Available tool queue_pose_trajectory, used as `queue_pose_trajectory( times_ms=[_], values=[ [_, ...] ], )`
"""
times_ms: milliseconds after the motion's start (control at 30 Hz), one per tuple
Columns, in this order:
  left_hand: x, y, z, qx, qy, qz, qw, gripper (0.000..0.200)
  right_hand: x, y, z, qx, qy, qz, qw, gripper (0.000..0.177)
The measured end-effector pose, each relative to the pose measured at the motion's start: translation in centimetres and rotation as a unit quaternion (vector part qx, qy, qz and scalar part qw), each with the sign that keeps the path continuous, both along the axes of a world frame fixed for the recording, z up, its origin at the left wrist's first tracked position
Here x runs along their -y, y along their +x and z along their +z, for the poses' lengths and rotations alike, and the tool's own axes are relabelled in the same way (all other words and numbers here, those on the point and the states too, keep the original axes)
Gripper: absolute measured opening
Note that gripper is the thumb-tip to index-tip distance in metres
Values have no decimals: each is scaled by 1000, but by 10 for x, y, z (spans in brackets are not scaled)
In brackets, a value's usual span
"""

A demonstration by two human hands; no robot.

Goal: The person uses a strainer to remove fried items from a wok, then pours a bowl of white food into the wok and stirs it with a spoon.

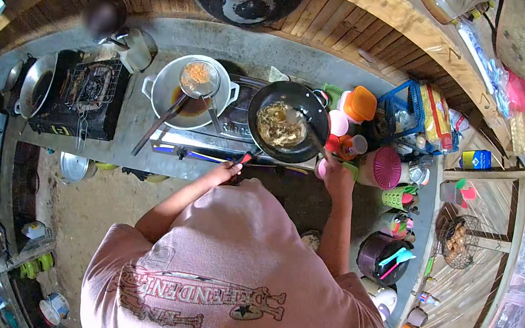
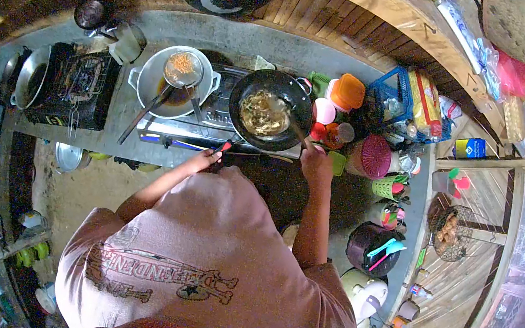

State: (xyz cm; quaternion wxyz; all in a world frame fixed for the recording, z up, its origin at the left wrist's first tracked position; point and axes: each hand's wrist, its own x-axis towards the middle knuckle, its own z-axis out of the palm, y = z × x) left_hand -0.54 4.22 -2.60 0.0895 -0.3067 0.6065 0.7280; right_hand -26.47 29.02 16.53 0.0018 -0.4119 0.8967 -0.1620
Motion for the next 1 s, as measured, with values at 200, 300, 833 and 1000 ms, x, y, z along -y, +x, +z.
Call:
queue_pose_trajectory(
  times_ms=[200,300,833,1000],
  values=[
    [2,-1,16,3,-16,4,1000,44,5,0,-26,-43,79,-122,988,37],
    [3,-2,-1,-23,-48,-2,999,44,-11,-38,-127,-31,69,-100,992,29],
    [-5,-1,8,23,71,23,997,38,-1,-13,-52,-50,27,-107,993,32],
    [-10,-2,7,12,57,45,997,36,-17,-53,-159,63,-78,-113,989,33]
  ],
)
